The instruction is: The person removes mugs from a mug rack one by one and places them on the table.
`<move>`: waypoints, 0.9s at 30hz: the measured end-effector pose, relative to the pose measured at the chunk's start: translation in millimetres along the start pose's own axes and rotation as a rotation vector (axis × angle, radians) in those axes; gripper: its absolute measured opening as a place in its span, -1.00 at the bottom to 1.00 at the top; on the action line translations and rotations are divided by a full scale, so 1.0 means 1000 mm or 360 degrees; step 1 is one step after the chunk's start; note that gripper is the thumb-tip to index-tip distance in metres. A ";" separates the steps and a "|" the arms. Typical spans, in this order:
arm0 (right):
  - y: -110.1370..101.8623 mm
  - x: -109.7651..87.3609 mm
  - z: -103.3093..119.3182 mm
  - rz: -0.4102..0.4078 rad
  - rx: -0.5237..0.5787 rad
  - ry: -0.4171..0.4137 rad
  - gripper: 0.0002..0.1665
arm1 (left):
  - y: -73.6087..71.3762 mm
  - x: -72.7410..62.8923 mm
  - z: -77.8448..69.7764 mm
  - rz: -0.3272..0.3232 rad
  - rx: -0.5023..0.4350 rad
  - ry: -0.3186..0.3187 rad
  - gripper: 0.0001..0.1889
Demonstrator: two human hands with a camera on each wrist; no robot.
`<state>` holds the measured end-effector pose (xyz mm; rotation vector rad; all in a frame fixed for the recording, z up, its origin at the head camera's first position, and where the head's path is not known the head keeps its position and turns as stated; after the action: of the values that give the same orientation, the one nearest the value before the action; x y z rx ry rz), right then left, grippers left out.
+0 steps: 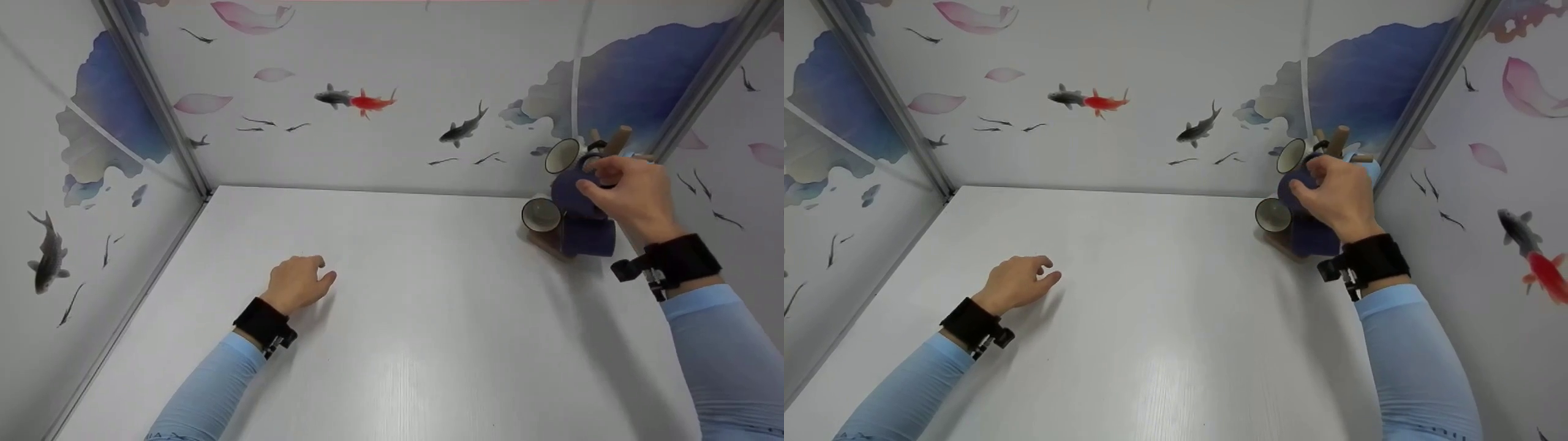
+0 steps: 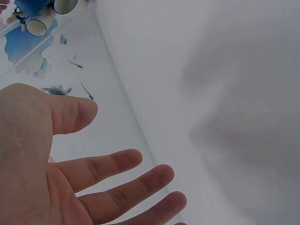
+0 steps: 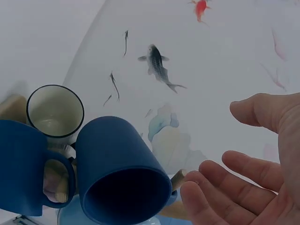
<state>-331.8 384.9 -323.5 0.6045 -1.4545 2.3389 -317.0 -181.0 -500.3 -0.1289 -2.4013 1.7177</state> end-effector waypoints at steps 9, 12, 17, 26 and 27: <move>-0.014 0.023 -0.020 -0.0162 -0.0034 0.0156 -0.39 | 0.002 -0.003 0.001 0.0016 -0.0003 -0.0008 -0.49; -0.018 0.029 -0.028 -0.0214 -0.0027 0.0235 -0.33 | 0.002 -0.003 0.000 0.0020 0.0000 -0.0008 -0.49; -0.023 0.039 -0.040 -0.0277 0.0019 0.0383 -0.20 | -0.002 0.001 -0.004 0.0001 0.0018 0.0007 -0.49; -0.020 0.055 -0.050 -0.0142 0.0050 0.0580 0.09 | 0.000 -0.002 -0.008 -0.0019 0.0027 0.0042 -0.50; -0.019 0.056 -0.051 -0.0122 0.0047 0.0596 0.12 | 0.000 -0.002 -0.008 -0.0022 0.0027 0.0043 -0.51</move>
<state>-380.2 441.3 -300.6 0.2069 -1.2062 2.2640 -313.3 -174.3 -497.9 -0.1321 -2.3624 1.7187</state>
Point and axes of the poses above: each hand's wrist, its own x-axis towards the middle knuckle, its own y-axis out of the palm, z = x × y, the point moved 3 cm from there along x, towards the middle knuckle, and after that the axes turned 3 degrees about -z, right-handed, at the moved point
